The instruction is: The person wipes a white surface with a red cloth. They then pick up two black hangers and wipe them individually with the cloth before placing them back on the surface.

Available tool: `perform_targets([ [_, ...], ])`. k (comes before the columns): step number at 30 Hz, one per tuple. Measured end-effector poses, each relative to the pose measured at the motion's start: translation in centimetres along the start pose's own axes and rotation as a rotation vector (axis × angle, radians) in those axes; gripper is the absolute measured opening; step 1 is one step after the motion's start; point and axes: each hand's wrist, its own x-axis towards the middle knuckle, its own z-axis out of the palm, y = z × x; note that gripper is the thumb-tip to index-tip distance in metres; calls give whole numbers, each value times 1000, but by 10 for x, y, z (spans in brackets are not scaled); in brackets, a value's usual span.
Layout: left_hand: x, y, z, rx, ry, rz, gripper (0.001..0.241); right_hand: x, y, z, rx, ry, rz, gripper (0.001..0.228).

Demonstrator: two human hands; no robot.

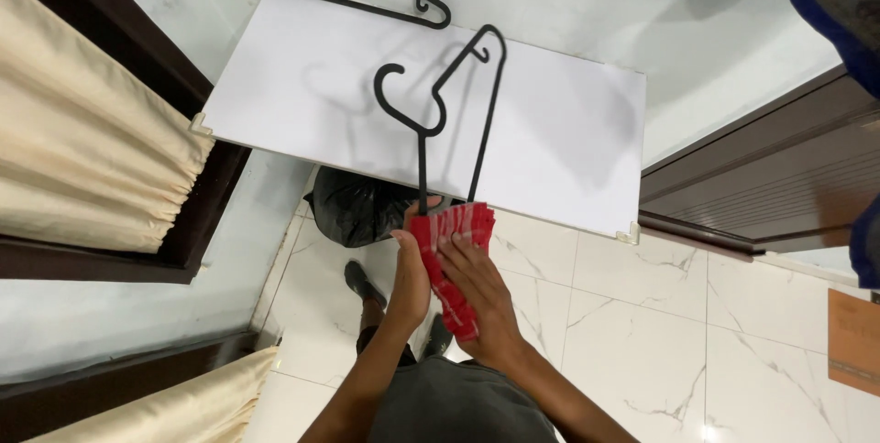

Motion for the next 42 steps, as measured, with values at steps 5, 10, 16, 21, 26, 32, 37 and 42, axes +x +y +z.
perform_targets([
  [5, -2, 9, 5, -29, -9, -114, 84, 20, -11, -9, -43, 28, 12, 88],
  [10, 4, 61, 16, -348, 2, -113, 71, 10, -20, -8, 29, -60, -35, 95],
  [16, -2, 59, 28, -409, 20, -103, 53, 15, -3, -8, -57, 69, -7, 86],
  [21, 3, 74, 24, -397, 55, -98, 42, 5, -9, -2, 11, 63, -1, 86],
  [26, 3, 53, 24, -325, 59, -18, 43, 4, 34, 3, -71, 103, -34, 82],
  [32, -4, 64, 29, -94, 52, -5, 48, 26, 49, -18, -151, 279, -12, 71],
  [37, -1, 57, 22, 177, 101, 199, 44, 0, 29, 0, -166, 259, -149, 61],
  [42, -2, 69, 24, 172, -56, 110, 41, 22, 78, -14, -289, 312, -99, 42],
])
